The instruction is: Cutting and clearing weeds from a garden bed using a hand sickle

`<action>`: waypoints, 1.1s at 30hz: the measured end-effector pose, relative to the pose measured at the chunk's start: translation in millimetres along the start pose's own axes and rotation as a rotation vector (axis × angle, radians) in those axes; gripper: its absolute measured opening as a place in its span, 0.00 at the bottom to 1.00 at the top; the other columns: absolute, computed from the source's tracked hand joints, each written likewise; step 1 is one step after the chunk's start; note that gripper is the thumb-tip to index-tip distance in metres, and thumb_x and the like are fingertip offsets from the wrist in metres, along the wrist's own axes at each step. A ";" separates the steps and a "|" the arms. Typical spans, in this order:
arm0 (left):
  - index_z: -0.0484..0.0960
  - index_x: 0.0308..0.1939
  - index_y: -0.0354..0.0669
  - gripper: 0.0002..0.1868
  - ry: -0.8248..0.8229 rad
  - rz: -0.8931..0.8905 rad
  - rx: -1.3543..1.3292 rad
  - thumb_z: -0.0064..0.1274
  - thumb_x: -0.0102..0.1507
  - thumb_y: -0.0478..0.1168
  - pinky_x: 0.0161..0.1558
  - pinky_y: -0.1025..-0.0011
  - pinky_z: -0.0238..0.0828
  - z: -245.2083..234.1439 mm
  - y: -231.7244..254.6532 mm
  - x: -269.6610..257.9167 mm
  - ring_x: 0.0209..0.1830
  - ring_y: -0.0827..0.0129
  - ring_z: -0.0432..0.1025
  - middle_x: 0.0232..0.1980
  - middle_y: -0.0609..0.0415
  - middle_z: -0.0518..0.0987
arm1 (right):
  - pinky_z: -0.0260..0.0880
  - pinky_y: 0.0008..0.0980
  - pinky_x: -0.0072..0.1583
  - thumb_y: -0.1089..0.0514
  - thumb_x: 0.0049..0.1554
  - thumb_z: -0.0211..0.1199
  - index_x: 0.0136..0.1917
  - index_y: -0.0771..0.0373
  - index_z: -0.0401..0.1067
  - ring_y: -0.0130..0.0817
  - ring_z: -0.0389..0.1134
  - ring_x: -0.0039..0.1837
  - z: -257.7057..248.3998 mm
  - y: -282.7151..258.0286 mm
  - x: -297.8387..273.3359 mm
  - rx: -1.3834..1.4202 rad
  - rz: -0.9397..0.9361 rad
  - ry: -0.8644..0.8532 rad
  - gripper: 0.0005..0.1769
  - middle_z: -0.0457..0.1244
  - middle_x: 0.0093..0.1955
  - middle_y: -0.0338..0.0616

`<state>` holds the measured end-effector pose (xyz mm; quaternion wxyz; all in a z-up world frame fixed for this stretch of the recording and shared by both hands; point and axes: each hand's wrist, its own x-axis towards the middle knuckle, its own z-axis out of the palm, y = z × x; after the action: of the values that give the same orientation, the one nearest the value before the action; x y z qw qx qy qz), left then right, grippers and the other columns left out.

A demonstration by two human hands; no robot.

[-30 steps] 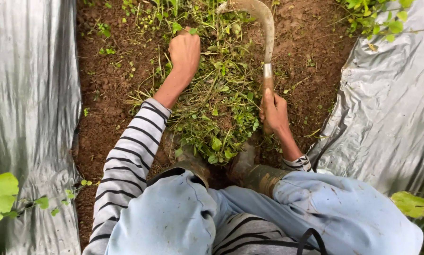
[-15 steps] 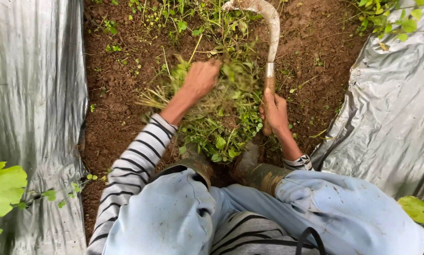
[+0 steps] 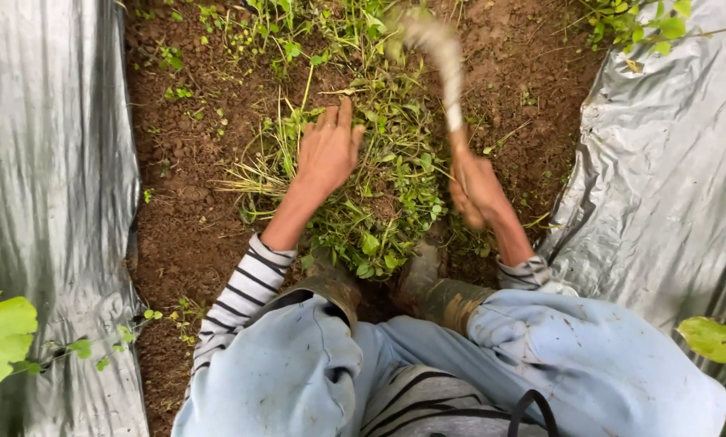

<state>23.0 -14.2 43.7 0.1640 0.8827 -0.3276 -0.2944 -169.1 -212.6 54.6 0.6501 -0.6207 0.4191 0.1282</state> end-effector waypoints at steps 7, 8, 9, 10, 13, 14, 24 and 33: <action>0.62 0.72 0.29 0.36 0.040 0.145 0.235 0.27 0.76 0.58 0.60 0.49 0.62 30.7 5.6 -10.9 0.65 0.43 0.65 0.64 0.31 0.67 | 0.60 0.27 0.27 0.33 0.72 0.35 0.33 0.54 0.60 0.23 0.52 0.22 -4.5 9.3 22.2 0.234 0.029 0.126 0.34 0.52 0.23 0.35; 0.62 0.72 0.28 0.36 0.048 0.151 0.264 0.24 0.76 0.59 0.58 0.52 0.61 31.8 6.3 -10.2 0.64 0.45 0.64 0.63 0.32 0.67 | 0.63 0.26 0.28 0.30 0.71 0.35 0.34 0.51 0.60 0.22 0.54 0.23 -3.8 15.4 38.1 0.260 0.011 0.122 0.34 0.53 0.24 0.32; 0.62 0.71 0.28 0.37 0.055 0.157 0.292 0.22 0.76 0.59 0.56 0.54 0.60 32.5 7.3 -9.4 0.62 0.46 0.64 0.61 0.33 0.67 | 0.67 0.24 0.30 0.27 0.69 0.35 0.34 0.49 0.61 0.22 0.55 0.24 -3.4 20.9 53.8 0.286 -0.007 0.118 0.34 0.53 0.24 0.30; 0.62 0.71 0.28 0.37 0.054 0.163 0.298 0.22 0.76 0.59 0.56 0.54 0.60 32.2 6.3 -11.1 0.62 0.46 0.64 0.61 0.33 0.67 | 0.67 0.24 0.30 0.27 0.69 0.35 0.34 0.49 0.61 0.22 0.55 0.24 -3.1 15.1 39.0 0.293 -0.010 0.122 0.34 0.53 0.24 0.30; 0.62 0.72 0.30 0.37 0.057 0.157 0.261 0.20 0.76 0.59 0.56 0.55 0.59 26.5 3.9 -9.9 0.63 0.49 0.63 0.63 0.35 0.66 | 0.62 0.37 0.25 0.32 0.71 0.41 0.27 0.60 0.64 0.32 0.56 0.18 -7.6 19.5 20.0 -0.090 0.022 -0.032 0.41 0.54 0.17 0.42; 0.61 0.73 0.31 0.37 0.048 0.143 0.247 0.20 0.75 0.59 0.57 0.56 0.58 25.5 5.5 -12.6 0.63 0.50 0.62 0.63 0.36 0.66 | 0.63 0.38 0.26 0.32 0.71 0.44 0.30 0.60 0.65 0.32 0.56 0.20 -13.5 40.2 24.6 -0.037 0.044 -0.053 0.38 0.54 0.20 0.42; 0.63 0.72 0.35 0.36 0.005 0.099 0.252 0.17 0.74 0.60 0.56 0.57 0.56 17.1 11.6 -15.6 0.63 0.55 0.63 0.64 0.38 0.66 | 0.60 0.28 0.24 0.29 0.70 0.42 0.32 0.56 0.62 0.25 0.52 0.19 -0.6 -31.2 -0.5 -0.039 0.138 -0.084 0.36 0.54 0.22 0.34; 0.64 0.70 0.36 0.34 0.054 0.121 0.247 0.19 0.75 0.59 0.56 0.57 0.56 23.4 8.4 -14.0 0.62 0.53 0.63 0.64 0.38 0.65 | 0.64 0.31 0.27 0.28 0.68 0.41 0.32 0.54 0.59 0.27 0.56 0.23 9.3 0.7 79.9 0.218 0.002 0.094 0.35 0.53 0.23 0.34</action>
<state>-4.3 -13.1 35.4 0.0803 0.8824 -0.4095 -0.2173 -116.7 -232.2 -3.3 0.6932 -0.5513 0.4612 0.0532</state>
